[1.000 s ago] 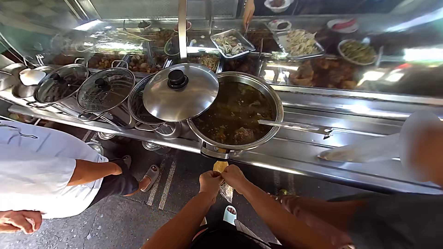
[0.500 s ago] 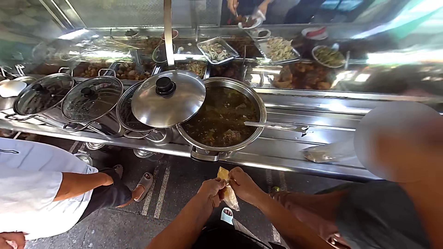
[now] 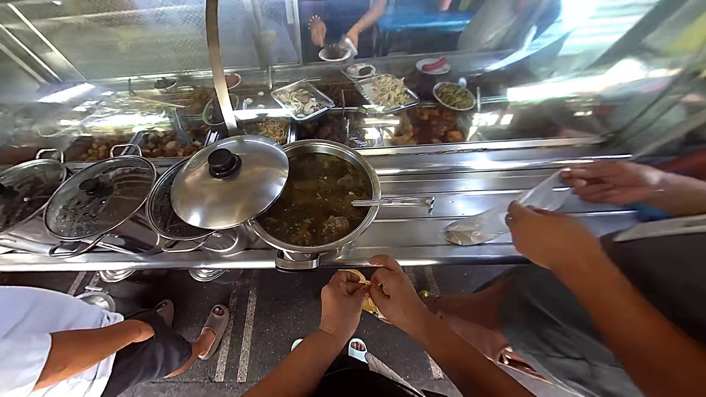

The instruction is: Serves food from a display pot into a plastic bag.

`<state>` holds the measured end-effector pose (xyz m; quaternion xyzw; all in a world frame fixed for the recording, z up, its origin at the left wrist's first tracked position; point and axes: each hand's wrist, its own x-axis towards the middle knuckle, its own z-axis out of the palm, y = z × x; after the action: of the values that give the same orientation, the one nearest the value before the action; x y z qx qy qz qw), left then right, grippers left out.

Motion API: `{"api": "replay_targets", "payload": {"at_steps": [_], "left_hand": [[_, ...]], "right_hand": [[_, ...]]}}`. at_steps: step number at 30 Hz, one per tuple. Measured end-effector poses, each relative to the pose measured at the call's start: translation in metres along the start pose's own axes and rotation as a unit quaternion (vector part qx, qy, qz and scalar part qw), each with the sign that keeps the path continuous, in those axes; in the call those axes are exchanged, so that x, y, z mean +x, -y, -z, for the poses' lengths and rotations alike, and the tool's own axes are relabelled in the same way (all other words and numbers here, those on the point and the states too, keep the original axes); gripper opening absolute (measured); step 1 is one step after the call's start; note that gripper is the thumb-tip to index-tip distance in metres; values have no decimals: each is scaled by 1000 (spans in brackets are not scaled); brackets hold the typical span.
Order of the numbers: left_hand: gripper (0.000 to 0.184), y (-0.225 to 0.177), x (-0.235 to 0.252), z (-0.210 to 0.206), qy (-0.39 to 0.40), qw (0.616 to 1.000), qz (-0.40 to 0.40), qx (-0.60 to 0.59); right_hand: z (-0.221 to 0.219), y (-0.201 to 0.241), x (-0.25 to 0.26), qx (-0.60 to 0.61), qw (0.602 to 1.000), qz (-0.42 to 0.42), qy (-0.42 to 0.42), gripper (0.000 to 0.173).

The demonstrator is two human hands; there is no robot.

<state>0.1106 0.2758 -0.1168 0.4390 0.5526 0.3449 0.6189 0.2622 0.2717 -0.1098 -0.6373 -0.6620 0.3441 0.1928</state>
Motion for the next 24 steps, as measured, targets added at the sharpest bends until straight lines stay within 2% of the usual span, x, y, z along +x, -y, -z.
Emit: {"api": "replay_targets", "payload": {"at_steps": [2,4,7,11,17,22,23,24], "left_hand": [[27,-2,1,-4,26,998,-39,34],[29,-5,4,-9,50,997,-53,38],[21,-12,11,-18,102,989,-86,70],[30,-40,24,-35,176,966,-155,109],[34,-118,34,-86,231,922,-301,70],[58,-210,59,-142,354,902,-239,64],[58,-219,68,-153,341,903,-253,72],[55,-223,76,-162,292,910,-281,86]], "right_hand": [[10,3,-3,54,997,-45,14,24],[18,3,-8,174,980,-100,12,26],[37,8,-13,281,948,-145,-17,24],[85,29,-18,297,942,-140,-68,25],[182,61,-24,322,921,-80,-204,26],[265,62,-20,278,912,-99,-287,21],[276,62,-18,286,903,-115,-299,20],[285,60,-15,296,893,-129,-313,20]]}}
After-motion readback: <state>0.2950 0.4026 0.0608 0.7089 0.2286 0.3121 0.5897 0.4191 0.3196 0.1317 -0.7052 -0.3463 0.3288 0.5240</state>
